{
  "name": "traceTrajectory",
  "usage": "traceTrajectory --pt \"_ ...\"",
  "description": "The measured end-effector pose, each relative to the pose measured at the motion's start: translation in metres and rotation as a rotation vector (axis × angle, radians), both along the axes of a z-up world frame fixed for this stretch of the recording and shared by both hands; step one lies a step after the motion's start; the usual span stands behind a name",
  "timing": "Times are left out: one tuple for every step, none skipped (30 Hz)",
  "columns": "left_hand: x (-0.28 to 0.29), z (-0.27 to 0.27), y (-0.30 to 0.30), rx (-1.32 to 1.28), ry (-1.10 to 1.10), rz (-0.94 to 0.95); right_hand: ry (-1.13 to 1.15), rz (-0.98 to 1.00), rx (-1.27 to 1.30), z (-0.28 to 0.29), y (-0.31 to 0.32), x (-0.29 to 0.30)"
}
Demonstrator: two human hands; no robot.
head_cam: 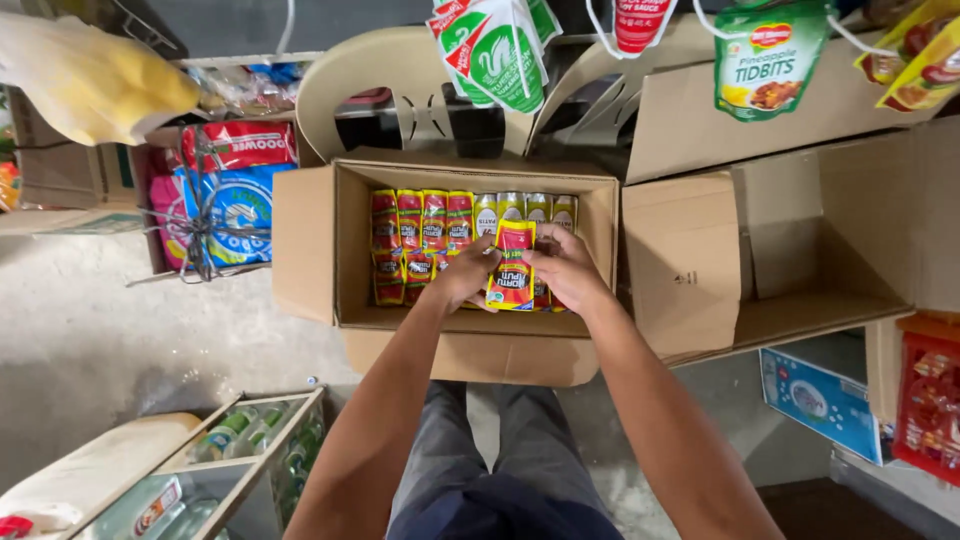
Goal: Picking condiment packets from retail shelves and organizing them into a cardboard box.
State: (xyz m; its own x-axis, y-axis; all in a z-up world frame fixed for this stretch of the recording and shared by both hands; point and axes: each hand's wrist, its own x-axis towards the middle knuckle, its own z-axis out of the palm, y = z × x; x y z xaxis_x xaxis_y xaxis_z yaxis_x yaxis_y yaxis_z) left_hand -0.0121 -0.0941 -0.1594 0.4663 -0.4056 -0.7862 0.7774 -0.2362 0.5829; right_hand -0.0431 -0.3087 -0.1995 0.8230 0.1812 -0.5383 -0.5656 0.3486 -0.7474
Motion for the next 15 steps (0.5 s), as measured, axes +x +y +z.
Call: traceTrajectory --pt "0.001 -0.007 -0.003 0.000 0.007 0.006 0.007 0.006 0.000 0.000 0.000 0.003" --pt "-0.001 -0.015 -0.006 -0.026 0.023 0.022 0.096 0.030 -0.097 0.001 0.000 0.003" --pt "-0.003 -0.022 -0.009 -0.052 0.039 0.038 0.184 0.056 -0.193 0.001 0.000 0.002" --pt "-0.004 -0.035 -0.012 -0.051 0.045 0.042 0.190 0.060 -0.193 -0.006 -0.001 0.002" --pt "-0.005 -0.047 -0.014 -0.032 0.023 0.034 0.195 0.091 -0.259 -0.014 -0.002 0.002" --pt "-0.002 -0.061 -0.017 -0.014 -0.007 0.023 0.192 0.119 -0.326 -0.022 -0.003 0.006" --pt "-0.001 -0.072 -0.020 -0.014 -0.009 0.026 0.190 0.122 -0.327 -0.034 -0.005 0.007" --pt "0.000 -0.083 -0.022 0.036 -0.050 0.011 0.183 0.135 -0.388 -0.047 -0.005 0.006" --pt "0.000 -0.095 -0.024 0.087 -0.090 -0.004 0.177 0.148 -0.448 -0.060 -0.005 0.006" --pt "-0.003 -0.119 -0.027 0.086 -0.084 -0.004 0.182 0.149 -0.449 -0.074 -0.006 0.003" --pt "-0.007 -0.143 -0.030 0.130 -0.108 -0.024 0.191 0.127 -0.446 -0.089 -0.007 0.000" --pt "-0.008 -0.168 -0.031 0.175 -0.137 -0.043 0.194 0.104 -0.442 -0.104 -0.007 -0.001" --pt "-0.014 -0.209 -0.033 0.176 -0.136 -0.043 0.195 0.105 -0.442 -0.135 -0.009 -0.006" --pt "-0.024 -0.249 -0.034 0.199 -0.241 -0.072 0.198 0.116 -0.465 -0.164 -0.011 -0.015" --pt "-0.034 -0.289 -0.036 0.223 -0.347 -0.101 0.200 0.127 -0.488 -0.193 -0.014 -0.025"
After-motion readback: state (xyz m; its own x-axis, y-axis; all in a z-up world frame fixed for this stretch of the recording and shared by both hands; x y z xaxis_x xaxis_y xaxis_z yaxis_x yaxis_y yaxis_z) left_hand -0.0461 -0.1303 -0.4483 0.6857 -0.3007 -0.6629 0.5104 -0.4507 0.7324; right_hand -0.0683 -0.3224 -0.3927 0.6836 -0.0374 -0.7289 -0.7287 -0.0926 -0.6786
